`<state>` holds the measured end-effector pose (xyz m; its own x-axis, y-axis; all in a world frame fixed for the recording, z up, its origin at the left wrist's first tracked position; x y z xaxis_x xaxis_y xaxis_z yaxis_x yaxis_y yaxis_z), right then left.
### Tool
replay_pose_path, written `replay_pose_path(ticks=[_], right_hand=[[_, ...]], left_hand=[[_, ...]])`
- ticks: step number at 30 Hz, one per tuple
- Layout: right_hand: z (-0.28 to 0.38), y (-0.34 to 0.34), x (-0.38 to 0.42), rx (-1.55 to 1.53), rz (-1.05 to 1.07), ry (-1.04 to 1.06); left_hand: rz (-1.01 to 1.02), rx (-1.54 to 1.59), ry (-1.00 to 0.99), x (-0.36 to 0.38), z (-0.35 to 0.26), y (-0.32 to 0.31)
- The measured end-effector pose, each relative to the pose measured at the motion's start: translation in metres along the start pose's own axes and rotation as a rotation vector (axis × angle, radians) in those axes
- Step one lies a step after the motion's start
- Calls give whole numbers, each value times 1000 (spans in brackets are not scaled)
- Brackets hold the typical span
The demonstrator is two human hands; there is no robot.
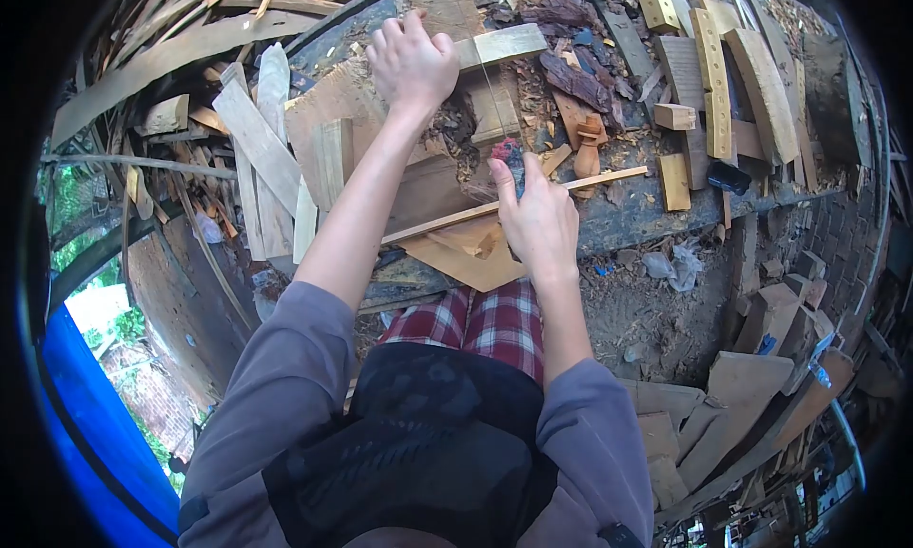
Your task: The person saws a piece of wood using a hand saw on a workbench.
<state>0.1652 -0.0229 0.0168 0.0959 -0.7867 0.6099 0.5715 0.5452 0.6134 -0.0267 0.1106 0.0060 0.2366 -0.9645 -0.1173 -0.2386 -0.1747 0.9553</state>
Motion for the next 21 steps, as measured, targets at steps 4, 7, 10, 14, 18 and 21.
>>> replay_pose_path(ticks=[4,7,10,14,18,21], right_hand=[[13,9,12,48,54,-112],[18,14,26,39,90,-149],[22,28,49,76,119,-169],[21,43,65,125,156,-232],[40,42,40,132,173,-216],[56,29,-17,139,132,-173]], left_hand=[[10,-7,10,1,1,-2],[100,-29,81,-6,4,-7],[106,-68,118,-9,7,-13],[142,-14,90,-6,3,-4],[102,70,96,-5,-1,7],[3,4,61,-5,0,2]])
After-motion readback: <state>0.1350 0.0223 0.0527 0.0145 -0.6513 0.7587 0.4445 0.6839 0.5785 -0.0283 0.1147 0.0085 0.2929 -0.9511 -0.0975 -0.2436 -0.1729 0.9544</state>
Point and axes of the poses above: each hand's wrist, its own x-axis away from the middle knuckle, its own y-axis out of the back of the hand, z = x × y, the point moved 8 cm from there along -x, towards the middle knuckle, and after that the axes turned 12 degrees about z, right-handed, at the moved point
